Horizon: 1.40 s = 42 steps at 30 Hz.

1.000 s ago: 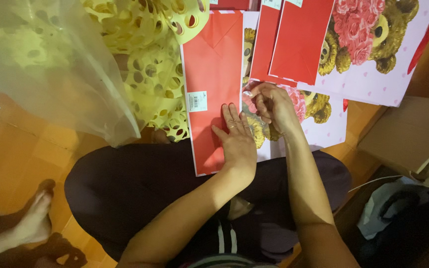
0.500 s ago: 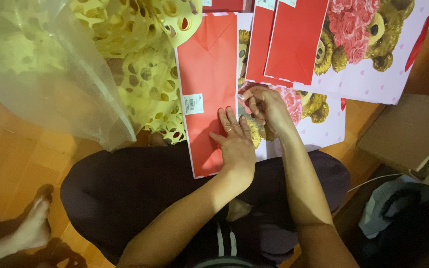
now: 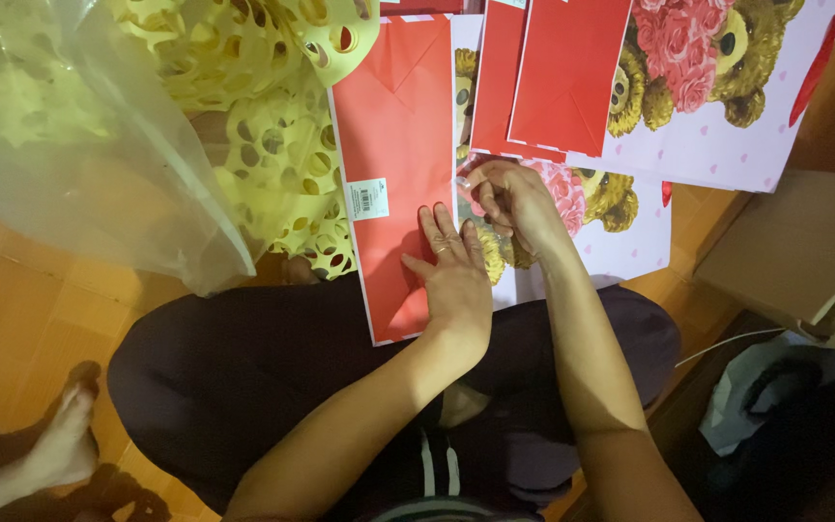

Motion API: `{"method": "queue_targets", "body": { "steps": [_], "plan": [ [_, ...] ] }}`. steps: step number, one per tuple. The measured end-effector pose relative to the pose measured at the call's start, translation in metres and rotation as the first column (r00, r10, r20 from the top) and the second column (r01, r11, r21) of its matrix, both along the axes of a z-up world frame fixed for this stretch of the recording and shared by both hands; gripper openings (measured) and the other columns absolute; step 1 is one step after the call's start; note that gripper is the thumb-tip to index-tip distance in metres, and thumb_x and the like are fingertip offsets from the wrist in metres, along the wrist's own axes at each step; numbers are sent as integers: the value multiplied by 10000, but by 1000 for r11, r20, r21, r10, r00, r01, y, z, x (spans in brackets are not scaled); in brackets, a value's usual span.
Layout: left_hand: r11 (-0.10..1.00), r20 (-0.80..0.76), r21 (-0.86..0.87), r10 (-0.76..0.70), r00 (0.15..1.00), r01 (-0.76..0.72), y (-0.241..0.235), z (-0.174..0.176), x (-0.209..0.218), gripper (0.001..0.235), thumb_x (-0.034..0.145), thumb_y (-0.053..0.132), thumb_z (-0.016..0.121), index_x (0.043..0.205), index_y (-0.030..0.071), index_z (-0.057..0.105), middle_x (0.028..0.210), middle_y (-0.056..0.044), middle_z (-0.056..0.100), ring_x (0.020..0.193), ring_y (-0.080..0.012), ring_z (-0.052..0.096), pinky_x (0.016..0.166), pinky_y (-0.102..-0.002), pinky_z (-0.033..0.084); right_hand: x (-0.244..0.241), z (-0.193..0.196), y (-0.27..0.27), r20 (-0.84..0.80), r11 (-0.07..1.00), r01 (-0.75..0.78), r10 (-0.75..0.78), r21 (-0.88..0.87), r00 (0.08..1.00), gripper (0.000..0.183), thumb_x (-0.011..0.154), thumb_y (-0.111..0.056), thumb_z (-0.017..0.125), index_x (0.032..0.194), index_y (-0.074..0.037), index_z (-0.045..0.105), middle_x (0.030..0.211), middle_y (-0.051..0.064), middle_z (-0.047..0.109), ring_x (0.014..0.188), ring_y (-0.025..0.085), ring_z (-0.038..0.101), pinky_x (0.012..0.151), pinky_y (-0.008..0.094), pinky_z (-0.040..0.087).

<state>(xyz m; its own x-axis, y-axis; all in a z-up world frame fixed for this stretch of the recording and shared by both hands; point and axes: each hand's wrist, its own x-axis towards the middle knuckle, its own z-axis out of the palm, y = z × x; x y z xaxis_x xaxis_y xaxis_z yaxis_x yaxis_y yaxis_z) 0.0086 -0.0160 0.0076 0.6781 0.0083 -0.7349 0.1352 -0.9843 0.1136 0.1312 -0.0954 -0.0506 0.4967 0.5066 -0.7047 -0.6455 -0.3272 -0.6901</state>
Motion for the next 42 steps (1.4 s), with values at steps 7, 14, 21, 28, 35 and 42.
{"method": "queue_targets", "body": {
  "steps": [7, 14, 21, 28, 35, 42],
  "plan": [
    [1000, 15, -9, 24, 1000, -23, -1, -4, 0, 786, 946, 209, 570, 1592, -24, 186, 1578, -439, 118, 1416, -657, 133, 947, -692, 467, 0, -2, 0, -6, 1000, 24, -24, 15, 1000, 309, 992, -129, 396, 1031, 41, 651, 592, 7, 428, 451, 86, 334, 388, 254, 274],
    [1000, 2, -11, 5, 1000, -5, -2, -4, 0, 808, 932, 208, 574, 1601, -18, 182, 1579, -442, 123, 1416, -660, 135, 949, -681, 468, 0, 0, 2, 18, 1000, 2, -2, 19, 1000, 323, 979, -124, 388, 1036, 42, 660, 593, 14, 433, 457, 86, 335, 386, 251, 270],
    [1000, 1, -10, 6, 1000, -6, -2, -5, 0, 830, 920, 200, 586, 1605, -22, 174, 1576, -447, 123, 1418, -658, 132, 944, -675, 470, -2, 3, 3, 66, 998, -61, 63, -22, 996, 364, 1000, -145, 360, 1001, 49, 668, 574, 5, 416, 436, 81, 299, 386, 250, 268],
    [998, 28, -19, 55, 998, -54, -3, -7, 1, 782, 941, 197, 564, 1592, -13, 184, 1573, -446, 127, 1418, -655, 134, 934, -697, 472, -2, -1, 2, 52, 998, -41, 43, -49, 998, 384, 1017, -175, 355, 972, 47, 665, 531, 7, 406, 402, 89, 285, 363, 257, 266],
    [999, 21, -10, 36, 999, -36, -5, -10, 0, 792, 930, 203, 561, 1599, -11, 193, 1576, -436, 141, 1419, -654, 142, 938, -692, 467, -1, -5, 1, 50, 997, -34, 37, -64, 998, 371, 1010, -160, 372, 966, 52, 673, 545, 14, 430, 412, 97, 307, 368, 262, 287],
    [998, 54, 1, 67, 996, -67, -5, -10, 0, 755, 943, 223, 553, 1587, 10, 223, 1581, -415, 164, 1425, -638, 161, 937, -685, 479, -1, -1, 4, 82, 996, -60, 66, -66, 994, 390, 1009, -182, 363, 957, 51, 671, 531, 30, 445, 379, 102, 306, 355, 266, 280]
  ]
}}
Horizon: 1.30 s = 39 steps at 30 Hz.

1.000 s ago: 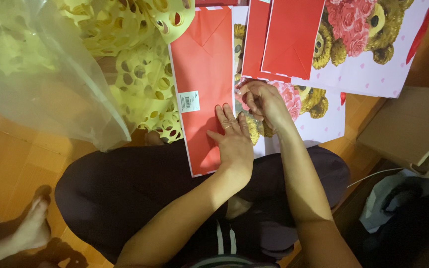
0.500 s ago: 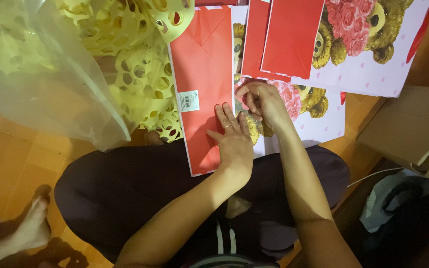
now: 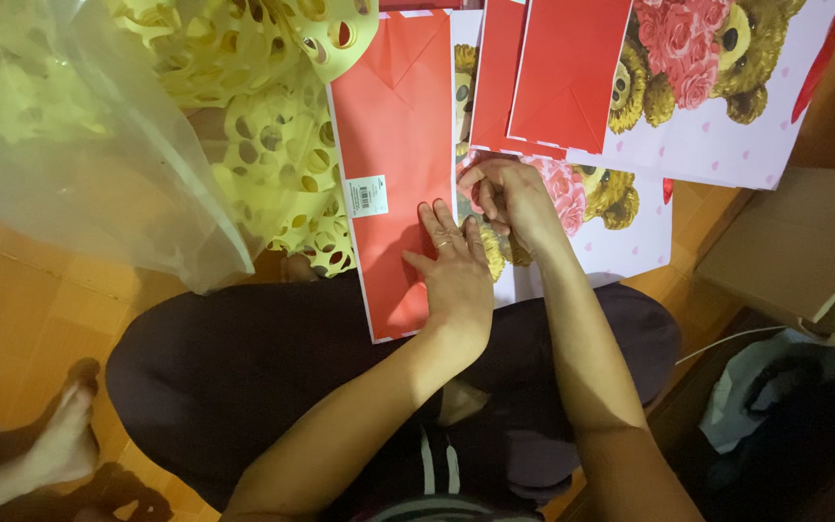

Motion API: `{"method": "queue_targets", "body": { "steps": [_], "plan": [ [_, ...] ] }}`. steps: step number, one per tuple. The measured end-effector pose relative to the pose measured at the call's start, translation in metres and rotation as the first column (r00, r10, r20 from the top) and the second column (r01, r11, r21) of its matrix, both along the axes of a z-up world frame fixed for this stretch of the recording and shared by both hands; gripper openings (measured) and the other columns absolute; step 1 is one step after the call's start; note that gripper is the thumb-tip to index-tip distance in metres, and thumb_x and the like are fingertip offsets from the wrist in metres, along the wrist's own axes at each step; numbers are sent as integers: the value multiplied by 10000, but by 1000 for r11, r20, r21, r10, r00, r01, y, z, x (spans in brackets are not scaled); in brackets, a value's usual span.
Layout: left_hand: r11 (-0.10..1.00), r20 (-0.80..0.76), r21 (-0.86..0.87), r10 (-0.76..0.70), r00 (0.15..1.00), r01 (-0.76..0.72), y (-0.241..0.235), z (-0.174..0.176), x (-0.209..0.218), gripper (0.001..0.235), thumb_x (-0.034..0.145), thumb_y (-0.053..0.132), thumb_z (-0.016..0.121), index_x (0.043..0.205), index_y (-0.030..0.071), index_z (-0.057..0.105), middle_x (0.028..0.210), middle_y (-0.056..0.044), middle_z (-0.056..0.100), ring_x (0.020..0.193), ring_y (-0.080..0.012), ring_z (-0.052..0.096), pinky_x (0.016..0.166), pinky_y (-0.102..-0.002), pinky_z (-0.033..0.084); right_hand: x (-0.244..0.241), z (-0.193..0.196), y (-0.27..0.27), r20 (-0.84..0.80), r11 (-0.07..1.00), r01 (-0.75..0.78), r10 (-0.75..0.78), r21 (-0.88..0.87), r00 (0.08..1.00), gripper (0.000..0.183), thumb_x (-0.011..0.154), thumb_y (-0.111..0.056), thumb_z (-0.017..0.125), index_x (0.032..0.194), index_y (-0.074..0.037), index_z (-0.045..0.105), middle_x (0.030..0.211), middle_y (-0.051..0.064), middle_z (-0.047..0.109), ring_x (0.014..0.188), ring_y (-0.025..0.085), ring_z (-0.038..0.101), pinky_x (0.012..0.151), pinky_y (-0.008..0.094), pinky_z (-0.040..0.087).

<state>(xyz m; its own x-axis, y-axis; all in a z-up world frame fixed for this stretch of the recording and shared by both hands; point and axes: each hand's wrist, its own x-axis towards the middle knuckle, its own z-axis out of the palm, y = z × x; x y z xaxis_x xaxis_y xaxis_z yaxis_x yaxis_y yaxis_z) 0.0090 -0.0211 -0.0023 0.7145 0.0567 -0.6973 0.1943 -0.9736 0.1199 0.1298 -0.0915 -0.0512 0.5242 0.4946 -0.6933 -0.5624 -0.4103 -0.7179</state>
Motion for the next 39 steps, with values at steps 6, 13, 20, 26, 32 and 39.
{"method": "queue_targets", "body": {
  "steps": [6, 13, 20, 26, 32, 39],
  "plan": [
    [1000, -19, -2, -29, 999, 29, 1, 1, 1, 789, 928, 230, 570, 1595, -3, 219, 1571, -426, 182, 1417, -640, 171, 935, -668, 480, -2, 6, 3, 10, 1000, 16, -16, -14, 1000, 417, 1017, -198, 356, 960, 56, 681, 547, 25, 455, 394, 96, 322, 371, 263, 287],
    [1000, 10, 14, -14, 1000, 14, 0, 0, 1, 778, 927, 227, 581, 1589, 6, 236, 1568, -420, 199, 1419, -632, 189, 921, -663, 495, -4, 4, 0, 36, 1000, 4, -4, -14, 999, 387, 1008, -172, 372, 969, 59, 681, 567, 22, 465, 417, 98, 335, 383, 265, 289],
    [998, 18, 52, -43, 999, 42, -3, -3, 0, 784, 916, 224, 598, 1591, 21, 255, 1565, -413, 219, 1416, -619, 214, 919, -657, 500, -4, -4, -5, 75, 1000, -13, 15, -24, 997, 404, 1013, -178, 358, 973, 40, 696, 568, 25, 491, 406, 99, 366, 381, 263, 308],
    [998, 38, 56, -28, 999, 26, -5, -4, 0, 771, 913, 228, 596, 1588, 43, 273, 1567, -401, 222, 1421, -589, 237, 901, -639, 516, -7, -6, -5, 74, 1000, -4, 3, 9, 997, 386, 1024, -162, 368, 973, 42, 691, 571, 33, 517, 407, 98, 377, 378, 258, 311],
    [999, 23, 30, -38, 999, 37, -4, -5, 1, 705, 939, 244, 573, 1559, 40, 308, 1601, -398, 169, 1424, -590, 230, 910, -634, 511, -7, -2, -4, 155, 998, -60, 63, -24, 986, 416, 1033, -188, 350, 990, 33, 700, 592, 40, 547, 410, 106, 436, 407, 246, 371],
    [995, -1, 64, -78, 997, 78, -8, -3, 0, 734, 939, 265, 567, 1579, 32, 292, 1573, -420, 160, 1424, -593, 240, 974, -633, 468, -9, -5, -4, 149, 998, -42, 50, -54, 988, 419, 1020, -199, 349, 994, 30, 699, 607, 50, 574, 447, 100, 464, 433, 251, 429]
  ]
}}
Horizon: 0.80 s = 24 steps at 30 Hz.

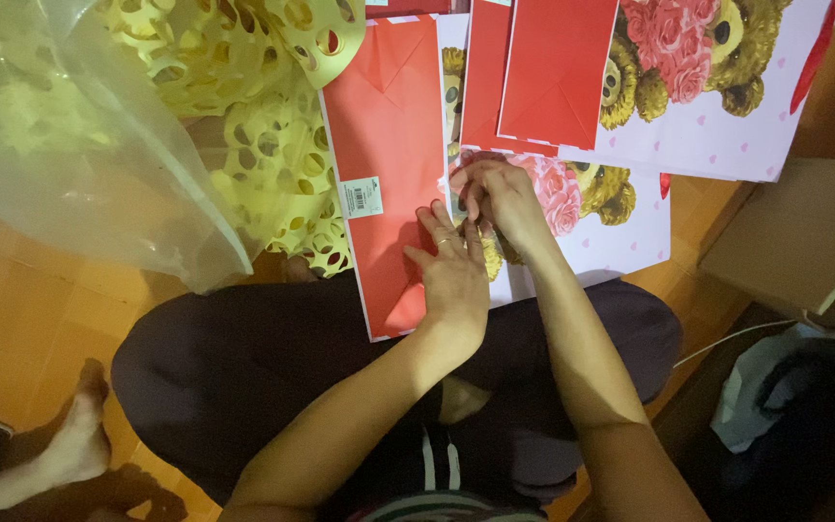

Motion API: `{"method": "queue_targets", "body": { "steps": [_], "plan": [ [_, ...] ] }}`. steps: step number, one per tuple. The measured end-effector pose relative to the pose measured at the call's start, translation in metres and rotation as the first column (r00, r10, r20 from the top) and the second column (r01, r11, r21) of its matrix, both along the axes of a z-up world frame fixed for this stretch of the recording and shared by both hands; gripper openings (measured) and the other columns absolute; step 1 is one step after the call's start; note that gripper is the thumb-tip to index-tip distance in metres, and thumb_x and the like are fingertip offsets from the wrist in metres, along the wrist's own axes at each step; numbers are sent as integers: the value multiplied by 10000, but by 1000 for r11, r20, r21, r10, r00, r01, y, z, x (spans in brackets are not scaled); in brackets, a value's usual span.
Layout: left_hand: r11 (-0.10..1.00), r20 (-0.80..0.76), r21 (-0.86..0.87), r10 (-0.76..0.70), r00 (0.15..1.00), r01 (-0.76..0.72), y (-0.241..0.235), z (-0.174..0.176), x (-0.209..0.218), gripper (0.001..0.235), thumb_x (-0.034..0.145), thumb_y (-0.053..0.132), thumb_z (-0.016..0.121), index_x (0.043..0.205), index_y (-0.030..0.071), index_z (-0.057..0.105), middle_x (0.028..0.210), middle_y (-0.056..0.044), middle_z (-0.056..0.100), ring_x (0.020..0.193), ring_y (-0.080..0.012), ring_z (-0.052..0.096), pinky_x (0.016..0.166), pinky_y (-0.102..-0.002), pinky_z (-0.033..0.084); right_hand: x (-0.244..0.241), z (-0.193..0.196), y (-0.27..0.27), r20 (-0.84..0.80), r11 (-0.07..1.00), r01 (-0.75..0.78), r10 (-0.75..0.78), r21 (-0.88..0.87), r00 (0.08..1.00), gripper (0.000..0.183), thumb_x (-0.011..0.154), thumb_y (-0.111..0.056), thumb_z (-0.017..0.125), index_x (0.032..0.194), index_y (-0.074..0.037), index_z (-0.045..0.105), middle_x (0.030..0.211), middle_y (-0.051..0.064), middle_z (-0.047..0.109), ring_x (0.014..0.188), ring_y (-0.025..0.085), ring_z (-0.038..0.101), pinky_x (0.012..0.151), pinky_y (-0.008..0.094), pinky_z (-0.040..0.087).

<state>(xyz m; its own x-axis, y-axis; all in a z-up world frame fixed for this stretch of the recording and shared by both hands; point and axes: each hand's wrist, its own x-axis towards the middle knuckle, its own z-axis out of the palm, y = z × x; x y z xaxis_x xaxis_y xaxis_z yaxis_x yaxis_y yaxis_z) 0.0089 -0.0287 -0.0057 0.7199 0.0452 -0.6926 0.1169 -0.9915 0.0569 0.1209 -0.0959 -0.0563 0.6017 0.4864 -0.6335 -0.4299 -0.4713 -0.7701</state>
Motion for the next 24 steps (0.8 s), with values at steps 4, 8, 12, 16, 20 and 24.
{"method": "queue_targets", "body": {
  "steps": [4, 8, 12, 16, 20, 24],
  "plan": [
    [1000, 40, -7, 12, 999, -12, 3, -3, 1, 655, 945, 262, 591, 1521, 29, 384, 1607, -436, 159, 1419, -570, 294, 936, -557, 494, -1, -5, -4, 22, 1000, -9, 9, 4, 1000, 417, 1033, -196, 361, 1005, 31, 710, 631, 51, 587, 496, 91, 459, 472, 245, 399],
    [998, 65, -48, 44, 997, -41, 6, -10, 1, 521, 979, 246, 599, 1445, 47, 472, 1612, -435, 161, 1419, -544, 327, 871, -512, 521, -2, -5, -2, 17, 1000, 23, -23, 4, 1000, 405, 1033, -196, 381, 989, 35, 710, 632, 56, 585, 492, 100, 448, 472, 253, 377],
    [997, 157, -14, 75, 985, -74, 5, -17, 2, 696, 888, 262, 638, 1512, 73, 393, 1609, -365, 142, 1359, -498, 348, 807, -457, 526, -2, 3, 2, -20, 999, 36, -37, -15, 999, 404, 1008, -207, 377, 985, 23, 709, 617, 60, 595, 473, 103, 464, 448, 260, 422],
    [999, 102, -4, 47, 994, -47, 4, -26, 4, 715, 870, 265, 666, 1488, -13, 440, 1638, -328, 136, 1334, -459, 357, 784, -421, 511, -1, 10, 4, -42, 999, 30, -30, -15, 999, 396, 1000, -217, 387, 1005, 23, 702, 624, 68, 600, 478, 111, 494, 444, 259, 442],
    [1000, 58, 9, 14, 998, -15, 3, -34, 5, 680, 876, 265, 682, 1452, -47, 498, 1650, -317, 152, 1320, -454, 362, 792, -425, 510, 0, 11, 4, -32, 1000, 12, -12, -18, 999, 409, 989, -218, 376, 1016, 23, 706, 632, 70, 615, 499, 116, 546, 452, 263, 492],
    [998, 75, 70, -12, 997, 7, 1, -36, 6, 646, 867, 261, 686, 1428, -18, 530, 1655, -292, 160, 1334, -436, 352, 840, -430, 499, -2, 8, 4, 2, 1000, -3, 3, -22, 1000, 440, 1008, -229, 358, 1023, 33, 712, 634, 83, 623, 498, 119, 547, 452, 264, 506]
  ]
}}
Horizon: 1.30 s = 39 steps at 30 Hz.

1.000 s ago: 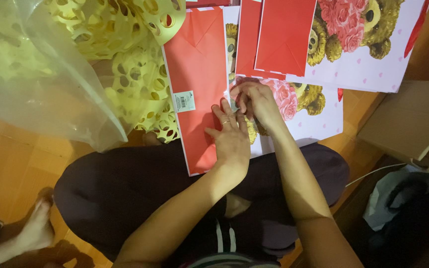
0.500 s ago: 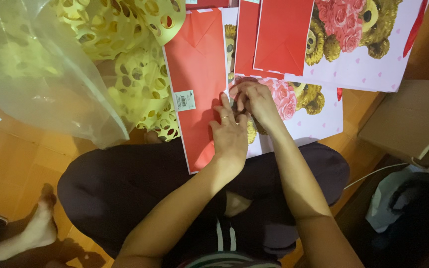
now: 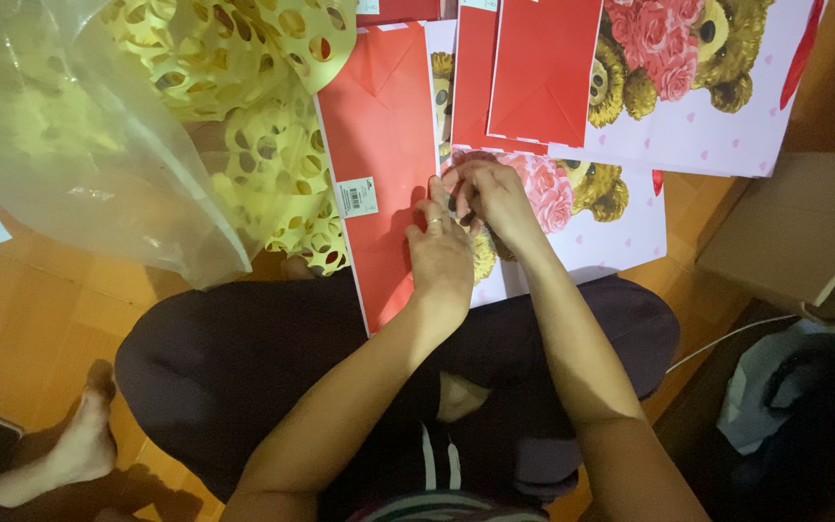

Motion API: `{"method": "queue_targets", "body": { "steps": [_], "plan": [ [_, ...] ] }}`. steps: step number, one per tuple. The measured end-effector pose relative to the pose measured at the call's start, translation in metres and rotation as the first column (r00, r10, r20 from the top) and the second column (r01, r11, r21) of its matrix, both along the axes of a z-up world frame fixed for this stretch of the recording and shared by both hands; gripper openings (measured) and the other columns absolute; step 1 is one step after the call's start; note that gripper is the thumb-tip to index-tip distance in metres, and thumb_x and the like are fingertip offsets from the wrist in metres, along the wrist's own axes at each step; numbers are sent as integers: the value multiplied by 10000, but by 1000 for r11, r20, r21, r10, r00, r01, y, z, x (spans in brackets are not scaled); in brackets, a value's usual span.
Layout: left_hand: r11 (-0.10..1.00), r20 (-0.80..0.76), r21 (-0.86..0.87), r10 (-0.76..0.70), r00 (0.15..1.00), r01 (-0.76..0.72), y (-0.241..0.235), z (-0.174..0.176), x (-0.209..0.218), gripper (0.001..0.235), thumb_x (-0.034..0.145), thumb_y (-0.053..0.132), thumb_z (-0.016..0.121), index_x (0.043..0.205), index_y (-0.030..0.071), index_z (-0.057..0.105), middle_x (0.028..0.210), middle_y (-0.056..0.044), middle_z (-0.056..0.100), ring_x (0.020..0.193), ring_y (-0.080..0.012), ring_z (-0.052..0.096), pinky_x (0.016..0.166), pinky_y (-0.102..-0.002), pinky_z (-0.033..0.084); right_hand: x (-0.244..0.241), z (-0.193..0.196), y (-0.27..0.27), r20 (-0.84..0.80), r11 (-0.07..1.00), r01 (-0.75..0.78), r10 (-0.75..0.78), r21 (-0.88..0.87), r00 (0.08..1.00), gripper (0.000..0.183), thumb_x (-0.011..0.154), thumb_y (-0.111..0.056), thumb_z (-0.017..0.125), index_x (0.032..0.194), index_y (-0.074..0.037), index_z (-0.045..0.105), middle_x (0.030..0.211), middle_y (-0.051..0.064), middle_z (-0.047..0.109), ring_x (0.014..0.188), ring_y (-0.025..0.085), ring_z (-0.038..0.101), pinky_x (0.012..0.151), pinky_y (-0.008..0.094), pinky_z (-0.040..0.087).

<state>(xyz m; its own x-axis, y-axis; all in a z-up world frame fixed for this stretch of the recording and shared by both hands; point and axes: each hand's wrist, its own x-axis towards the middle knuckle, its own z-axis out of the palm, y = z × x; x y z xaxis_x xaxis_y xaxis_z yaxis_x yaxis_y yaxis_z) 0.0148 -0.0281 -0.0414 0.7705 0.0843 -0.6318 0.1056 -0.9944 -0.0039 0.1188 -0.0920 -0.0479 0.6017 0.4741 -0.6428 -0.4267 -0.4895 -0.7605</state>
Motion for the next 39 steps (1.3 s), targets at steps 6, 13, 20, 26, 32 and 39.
{"method": "queue_targets", "body": {
  "steps": [6, 13, 20, 26, 32, 39],
  "plan": [
    [996, -78, -19, -83, 993, 82, 4, 7, 4, 498, 896, 246, 671, 1321, -13, 650, 1621, -324, 247, 1358, -469, 330, 818, -455, 505, 4, -4, -5, -36, 999, -36, 36, 9, 999, 471, 1006, -225, 344, 1070, 32, 734, 676, 80, 672, 516, 108, 578, 465, 254, 526],
    [978, -153, 25, -202, 967, 208, 4, 12, 4, 417, 886, 181, 687, 1271, 22, 692, 1650, -357, 200, 1370, -484, 315, 779, -417, 492, 18, -14, -21, -5, 998, -66, 66, -7, 998, 499, 1036, -238, 313, 1011, 40, 726, 689, 108, 693, 501, 131, 594, 461, 257, 512],
    [997, 177, 26, 72, 982, -78, -8, -11, 2, 815, 875, 313, 662, 1603, 154, 333, 1629, -303, 160, 1234, -437, 395, 842, -490, 507, 19, -25, -23, -27, 999, -29, 30, 32, 999, 472, 1027, -254, 320, 945, 33, 686, 687, 125, 686, 526, 155, 656, 441, 282, 512],
    [996, 34, 42, -76, 997, 74, -6, -7, 0, 816, 847, 443, 700, 1528, 92, 418, 1648, -330, 114, 1441, -442, 243, 853, -482, 480, 11, -22, -24, 58, 1000, -28, 28, 4, 998, 456, 1022, -255, 336, 935, 15, 693, 660, 121, 683, 469, 163, 581, 460, 272, 502],
    [957, 7, 171, -239, 971, 234, -20, -1, -10, 488, 974, 246, 613, 1405, 16, 630, 1602, -321, 341, 1305, -450, 433, 911, -565, 485, 10, -26, -25, 30, 1000, 12, -12, 11, 999, 429, 1014, -253, 357, 920, 18, 676, 643, 128, 665, 451, 165, 572, 408, 273, 474],
    [956, 144, -281, 126, 982, -81, -10, -5, -2, 403, 971, 223, 507, 1321, 53, 611, 1323, -236, 590, 1193, -378, 562, 863, -570, 491, 15, -35, -28, 3, 998, 43, -44, 42, 999, 443, 1038, -271, 366, 914, 32, 665, 650, 147, 669, 459, 170, 573, 408, 275, 483]
  ]
}}
